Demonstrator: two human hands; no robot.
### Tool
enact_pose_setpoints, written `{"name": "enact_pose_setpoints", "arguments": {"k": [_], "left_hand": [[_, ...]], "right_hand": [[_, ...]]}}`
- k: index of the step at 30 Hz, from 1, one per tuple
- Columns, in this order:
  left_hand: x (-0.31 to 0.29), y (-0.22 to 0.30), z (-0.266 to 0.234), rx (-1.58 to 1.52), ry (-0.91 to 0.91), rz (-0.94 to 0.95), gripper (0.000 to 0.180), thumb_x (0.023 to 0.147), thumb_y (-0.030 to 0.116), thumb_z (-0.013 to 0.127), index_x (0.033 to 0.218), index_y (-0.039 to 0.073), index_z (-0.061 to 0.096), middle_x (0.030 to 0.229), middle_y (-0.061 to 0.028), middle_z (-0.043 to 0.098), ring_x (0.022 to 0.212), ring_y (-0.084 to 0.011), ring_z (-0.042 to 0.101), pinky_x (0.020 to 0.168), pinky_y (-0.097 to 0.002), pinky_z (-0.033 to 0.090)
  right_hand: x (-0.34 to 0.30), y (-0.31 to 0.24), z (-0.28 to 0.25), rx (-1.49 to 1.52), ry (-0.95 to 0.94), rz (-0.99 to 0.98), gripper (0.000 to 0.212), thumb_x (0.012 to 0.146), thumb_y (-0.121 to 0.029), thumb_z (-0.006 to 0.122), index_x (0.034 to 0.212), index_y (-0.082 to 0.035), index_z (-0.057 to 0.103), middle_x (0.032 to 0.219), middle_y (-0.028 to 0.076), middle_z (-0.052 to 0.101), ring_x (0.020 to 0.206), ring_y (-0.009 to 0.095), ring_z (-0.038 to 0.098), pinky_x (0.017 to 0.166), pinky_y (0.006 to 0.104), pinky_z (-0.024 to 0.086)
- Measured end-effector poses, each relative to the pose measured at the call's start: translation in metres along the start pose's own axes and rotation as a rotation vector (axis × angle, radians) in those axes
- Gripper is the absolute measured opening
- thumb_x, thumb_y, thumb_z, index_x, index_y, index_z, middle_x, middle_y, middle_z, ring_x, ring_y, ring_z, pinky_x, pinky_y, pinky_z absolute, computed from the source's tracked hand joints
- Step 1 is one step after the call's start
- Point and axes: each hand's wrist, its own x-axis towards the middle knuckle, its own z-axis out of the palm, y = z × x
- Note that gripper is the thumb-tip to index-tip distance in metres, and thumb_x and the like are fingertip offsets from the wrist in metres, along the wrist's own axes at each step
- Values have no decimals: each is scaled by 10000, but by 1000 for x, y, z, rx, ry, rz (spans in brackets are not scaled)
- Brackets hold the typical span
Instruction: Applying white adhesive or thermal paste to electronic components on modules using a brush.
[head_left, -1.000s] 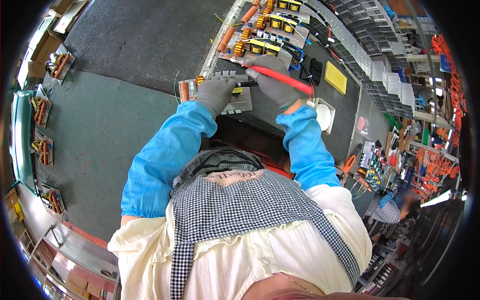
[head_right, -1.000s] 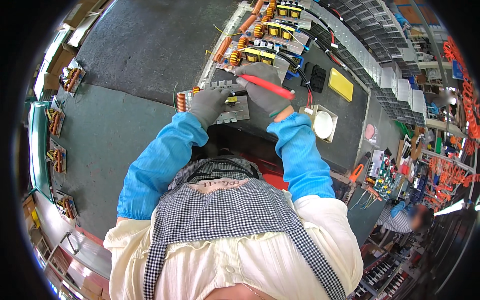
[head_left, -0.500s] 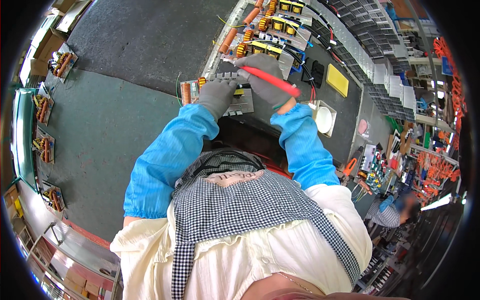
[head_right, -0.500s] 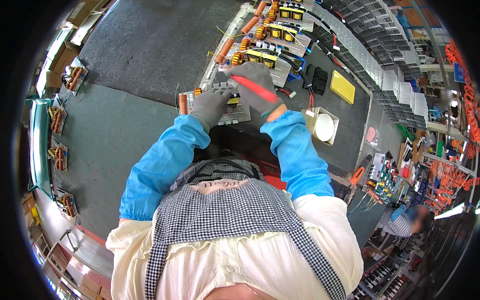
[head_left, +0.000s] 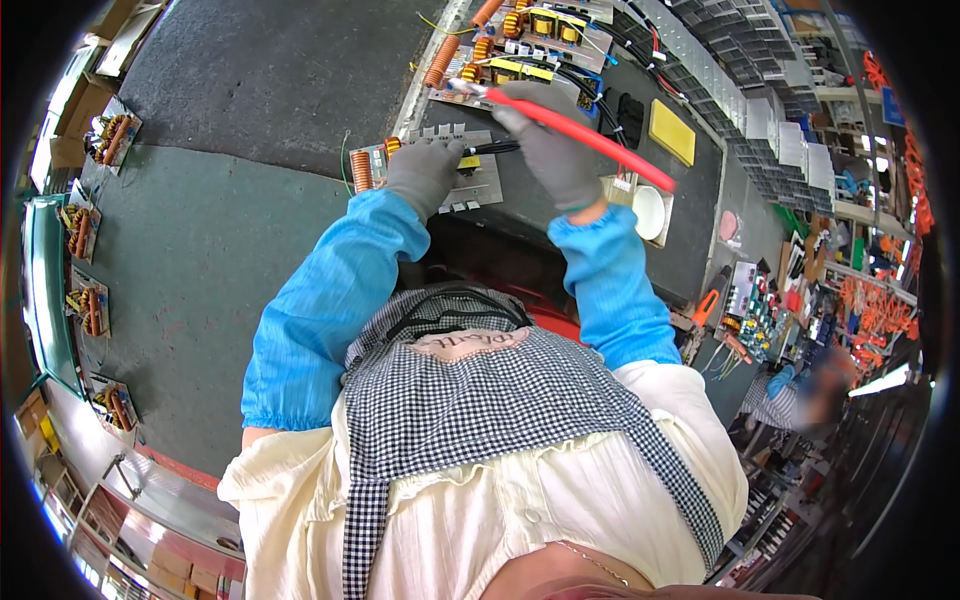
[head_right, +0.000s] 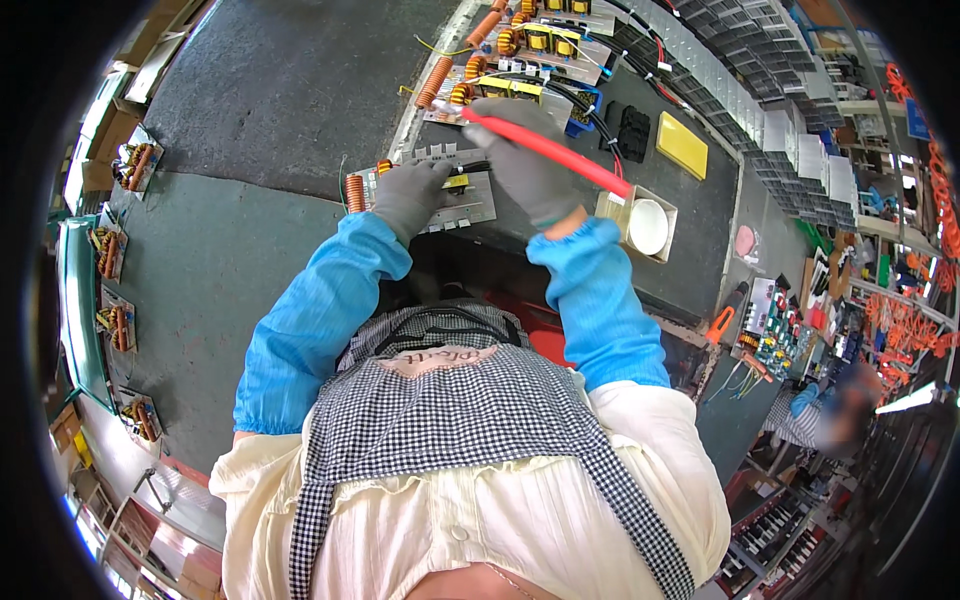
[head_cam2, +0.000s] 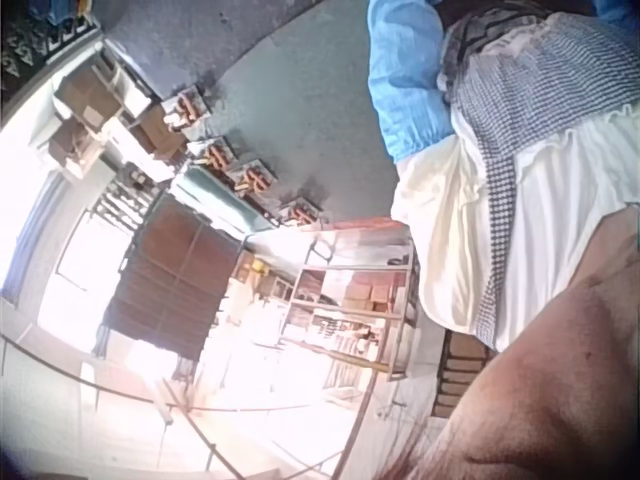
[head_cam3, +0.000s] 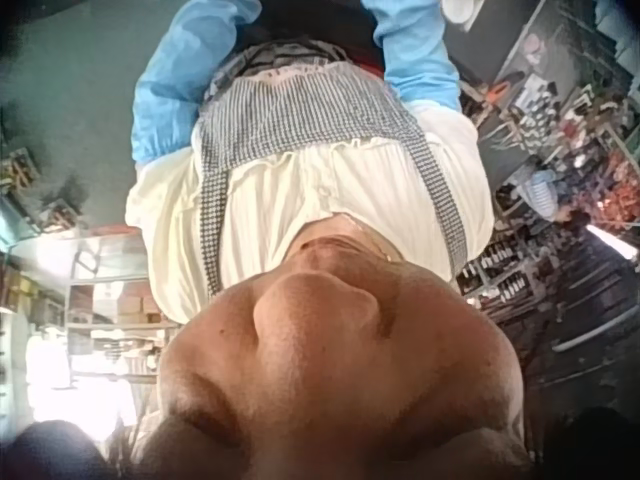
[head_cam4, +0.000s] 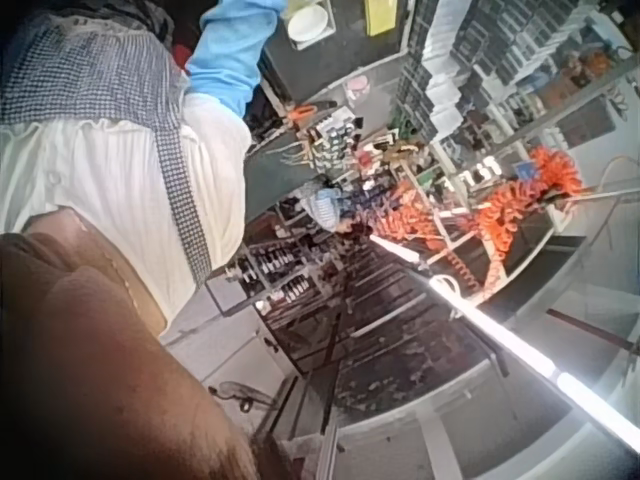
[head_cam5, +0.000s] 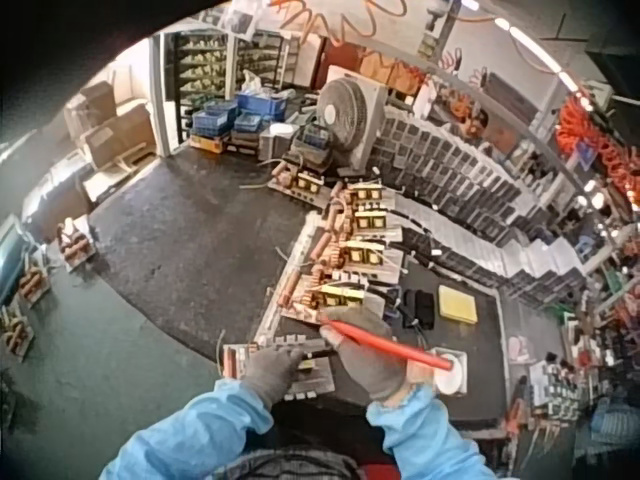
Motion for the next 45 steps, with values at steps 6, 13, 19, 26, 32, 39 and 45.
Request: {"name": "enact_pose_setpoints", "arguments": {"k": [6, 13, 19, 26, 32, 39, 45], "left_hand": [[2, -1, -15, -49, -79, 4, 485, 905, 469, 740, 1259, 147, 661, 1100, -117, 738, 1081, -325, 705, 883, -451, 561], [3, -2, -29, -84, -156, 44, 420, 905, 382, 744, 1224, 115, 681, 1100, -137, 736, 1068, -340, 707, 887, -470, 562], [3, -3, -24, -47, -73, 89, 312, 888, 245, 718, 1169, 112, 696, 1057, -140, 731, 1048, -348, 713, 869, -469, 571], [2, -6, -27, -75, -107, 51, 342, 868, 262, 732, 1184, 132, 706, 1067, -141, 733, 1047, -344, 717, 862, -474, 573], [5, -4, -29, -91, -112, 60, 352, 890, 308, 715, 1194, 131, 708, 1070, -146, 735, 1051, -344, 718, 858, -468, 573], [8, -7, -23, -58, -149, 59, 396, 880, 325, 725, 1217, 117, 706, 1062, -153, 736, 1047, -348, 718, 881, -469, 571], [9, -1, -36, -98, -173, 48, 377, 876, 310, 745, 1187, 101, 707, 1098, -155, 731, 1069, -366, 704, 900, -483, 565]], "right_hand": [[-57, -46, -34, -40, 221, 358, 190, 898, -162, 799, 841, -25, 681, 796, 87, 704, 671, 196, 653, 613, 374, 511], [-84, -44, 11, -190, 20, 242, 185, 918, -242, 771, 873, -67, 729, 718, 86, 709, 653, 270, 692, 629, 369, 536], [-87, -21, 43, -189, -81, 222, 191, 912, -252, 766, 878, -63, 770, 736, 92, 728, 669, 265, 706, 637, 370, 542], [-80, -35, 33, -135, -52, 359, 168, 889, -242, 789, 878, -76, 772, 725, 90, 718, 684, 281, 701, 660, 399, 537], [-87, -30, 42, -256, -127, 238, 180, 891, -247, 792, 858, -72, 764, 736, 97, 723, 692, 268, 706, 648, 386, 537], [-84, -30, 53, -165, -139, 221, 148, 876, -204, 797, 855, -62, 762, 772, 87, 731, 713, 251, 710, 671, 365, 548], [-87, -38, 24, -110, -159, 337, 143, 913, -187, 758, 941, -47, 756, 772, 85, 719, 698, 213, 693, 669, 335, 542]]}}
